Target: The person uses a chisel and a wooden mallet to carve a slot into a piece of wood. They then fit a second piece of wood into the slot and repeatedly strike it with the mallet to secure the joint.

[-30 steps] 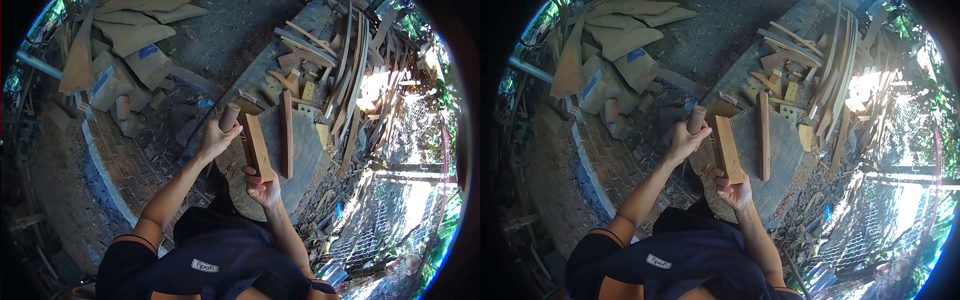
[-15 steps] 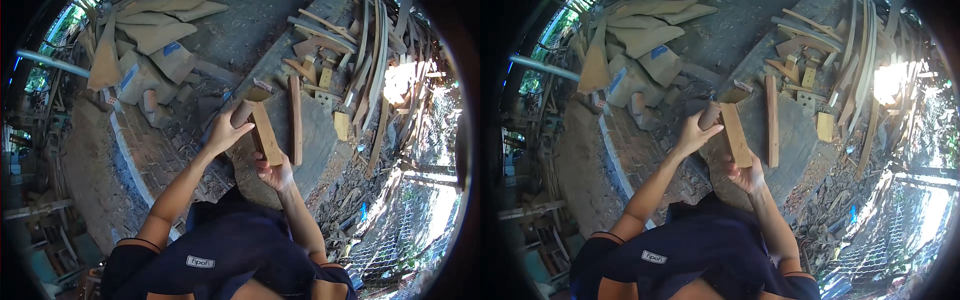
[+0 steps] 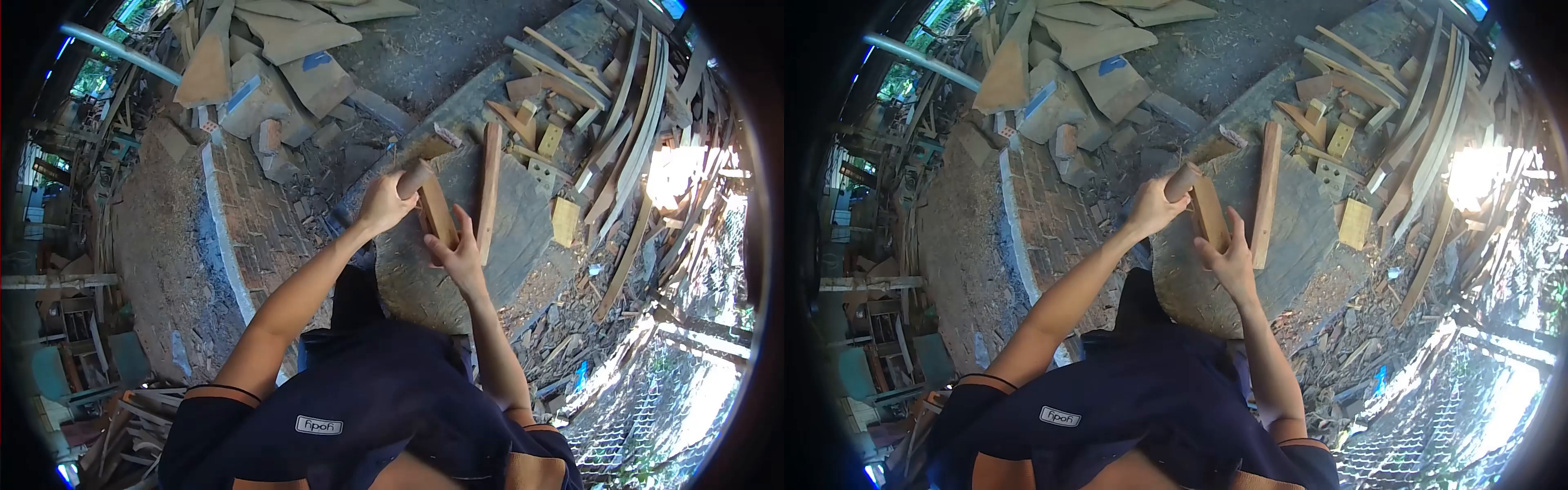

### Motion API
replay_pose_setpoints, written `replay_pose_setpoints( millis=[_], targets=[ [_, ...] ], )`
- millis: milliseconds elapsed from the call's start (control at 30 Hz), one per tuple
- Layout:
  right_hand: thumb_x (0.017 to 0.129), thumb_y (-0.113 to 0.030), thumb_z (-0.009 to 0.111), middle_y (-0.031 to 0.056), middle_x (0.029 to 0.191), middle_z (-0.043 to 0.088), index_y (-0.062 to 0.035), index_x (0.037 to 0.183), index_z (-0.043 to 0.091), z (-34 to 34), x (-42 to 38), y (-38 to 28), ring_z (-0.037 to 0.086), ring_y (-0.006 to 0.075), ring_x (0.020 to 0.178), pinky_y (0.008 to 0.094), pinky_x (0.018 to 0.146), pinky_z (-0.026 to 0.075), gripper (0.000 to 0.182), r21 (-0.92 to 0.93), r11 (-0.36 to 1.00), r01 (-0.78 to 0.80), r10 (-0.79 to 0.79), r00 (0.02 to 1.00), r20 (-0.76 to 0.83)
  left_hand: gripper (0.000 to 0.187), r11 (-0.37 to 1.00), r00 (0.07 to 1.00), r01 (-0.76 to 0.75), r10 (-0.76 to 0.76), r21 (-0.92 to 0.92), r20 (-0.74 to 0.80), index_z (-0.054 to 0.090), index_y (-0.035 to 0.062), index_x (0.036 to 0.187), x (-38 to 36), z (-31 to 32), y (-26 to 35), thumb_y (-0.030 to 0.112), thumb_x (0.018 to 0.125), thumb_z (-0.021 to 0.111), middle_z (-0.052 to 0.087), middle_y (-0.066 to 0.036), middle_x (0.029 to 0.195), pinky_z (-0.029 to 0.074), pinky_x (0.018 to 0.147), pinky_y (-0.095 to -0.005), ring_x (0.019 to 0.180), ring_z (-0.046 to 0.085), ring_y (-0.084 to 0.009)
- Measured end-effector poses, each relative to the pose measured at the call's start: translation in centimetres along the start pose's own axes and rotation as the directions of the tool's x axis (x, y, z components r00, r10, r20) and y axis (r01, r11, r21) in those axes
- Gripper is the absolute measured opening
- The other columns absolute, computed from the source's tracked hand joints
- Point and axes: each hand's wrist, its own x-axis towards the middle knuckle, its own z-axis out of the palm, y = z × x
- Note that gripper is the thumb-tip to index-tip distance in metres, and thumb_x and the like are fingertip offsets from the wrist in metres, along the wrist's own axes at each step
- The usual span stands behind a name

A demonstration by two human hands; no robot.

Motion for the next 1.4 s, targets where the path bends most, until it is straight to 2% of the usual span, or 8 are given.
replay_pose_setpoints(
  millis=[33, 300, 433, 767, 867, 967, 1300, 1400],
  targets=[
    [0.088, -0.036, 0.068, 0.0206, 0.113, 0.064, -0.0070, 0.143, 0.037, -0.3, 0.2, 0.5, 0.067, 0.0245, 0.085, 0.0358, 0.072, 0.056, 0.069, -0.287, 0.947, 0.141, -0.146, 0.989, 0.005, 0.026, 1.000, 1.000, 0.002, -0.002, 0.016, 0.001, 0.064, -0.0018, 0.095, -0.2, 0.1, 0.2, 0.015, 0.077, 0.073, 0.068, -0.023, 0.085, 0.053, 0.070, -0.0418, 0.080, 0.068, -0.0388],
    [0.092, -0.035, 0.058, 0.0281, 0.109, 0.065, -0.0008, 0.127, 0.058, 0.2, 0.5, 2.3, 0.065, 0.0405, 0.099, 0.0442, 0.089, 0.049, 0.048, -0.424, 0.892, 0.159, -0.261, 0.946, -0.194, 0.025, 0.967, 0.993, 0.118, -0.116, -0.224, 0.023, 0.062, 0.0024, 0.102, -2.3, -2.6, 0.3, 0.011, 0.082, 0.074, 0.067, -0.005, 0.082, 0.053, 0.069, -0.0312, 0.073, 0.064, -0.0147],
    [0.094, -0.033, 0.056, 0.0268, 0.107, 0.065, -0.0011, 0.127, 0.058, 0.9, 0.3, 3.8, 0.063, 0.0406, 0.102, 0.0449, 0.090, 0.048, 0.045, -0.482, 0.853, 0.199, -0.332, 0.920, -0.207, 0.023, 0.942, 0.990, 0.135, -0.140, -0.306, 0.004, 0.056, 0.0024, 0.102, -2.8, -5.0, 4.2, 0.010, 0.086, 0.071, 0.064, -0.003, 0.080, 0.037, 0.038, -0.0202, 0.047, 0.048, -0.0032],
    [0.095, -0.023, 0.054, 0.0174, 0.100, 0.058, -0.0060, 0.129, 0.058, 2.1, -1.2, 5.0, 0.052, 0.0346, 0.092, 0.0448, 0.083, 0.046, 0.038, -0.798, 0.528, 0.290, -0.546, 0.835, -0.058, 0.028, 0.827, 0.992, 0.006, -0.078, -0.563, -0.103, 0.055, 0.0075, 0.076, -0.5, -4.7, 6.4, 0.025, 0.086, 0.075, 0.050, 0.003, 0.054, 0.033, 0.037, -0.0216, 0.041, 0.046, -0.0054],
    [0.094, -0.021, 0.055, 0.0134, 0.100, 0.057, -0.0073, 0.121, 0.062, 2.0, -1.2, 4.2, 0.053, 0.0332, 0.093, 0.0435, 0.082, 0.046, 0.031, -0.858, 0.351, 0.375, -0.732, 0.682, -0.002, 0.026, 0.687, 0.985, -0.117, -0.012, -0.718, -0.172, 0.056, 0.0067, 0.076, 0.5, -4.8, 7.5, 0.024, 0.088, 0.072, 0.052, 0.001, 0.054, 0.035, 0.040, -0.0227, 0.042, 0.047, -0.0071],
    [0.094, -0.018, 0.055, 0.0126, 0.098, 0.058, -0.0065, 0.113, 0.063, 1.6, -0.2, 4.3, 0.054, 0.0333, 0.092, 0.0434, 0.080, 0.046, 0.024, -0.880, 0.374, 0.292, -0.666, 0.745, -0.035, 0.023, 0.644, 0.991, -0.115, 0.027, -0.756, -0.128, 0.052, 0.0069, 0.079, 1.6, -5.3, 8.3, 0.021, 0.091, 0.066, 0.056, -0.002, 0.071, 0.041, 0.044, -0.0251, 0.049, 0.051, -0.0107],
    [0.094, -0.015, 0.056, 0.0154, 0.091, 0.061, -0.0036, 0.111, 0.063, 1.6, 0.0, 4.1, 0.057, 0.0337, 0.082, 0.0425, 0.077, 0.048, 0.022, -0.873, 0.401, 0.279, -0.663, 0.746, -0.065, 0.032, 0.514, 0.959, -0.251, 0.019, -0.820, -0.282, 0.052, 0.0073, 0.065, 3.8, -4.3, 9.0, 0.019, 0.091, 0.067, 0.052, 0.001, 0.052, 0.034, 0.039, -0.0230, 0.042, 0.047, -0.0070],
    [0.094, -0.014, 0.056, 0.0151, 0.090, 0.061, -0.0039, 0.111, 0.063, 1.9, 0.0, 4.1, 0.057, 0.0334, 0.081, 0.0425, 0.076, 0.048, 0.022, -0.884, 0.387, 0.263, -0.672, 0.737, -0.075, 0.033, 0.651, 0.940, -0.296, 0.067, -0.699, -0.336, 0.052, 0.0075, 0.072, 4.1, -3.8, 8.2, 0.028, 0.094, 0.065, 0.050, 0.001, 0.056, 0.037, 0.041, -0.0226, 0.043, 0.046, -0.0065]
  ],
)
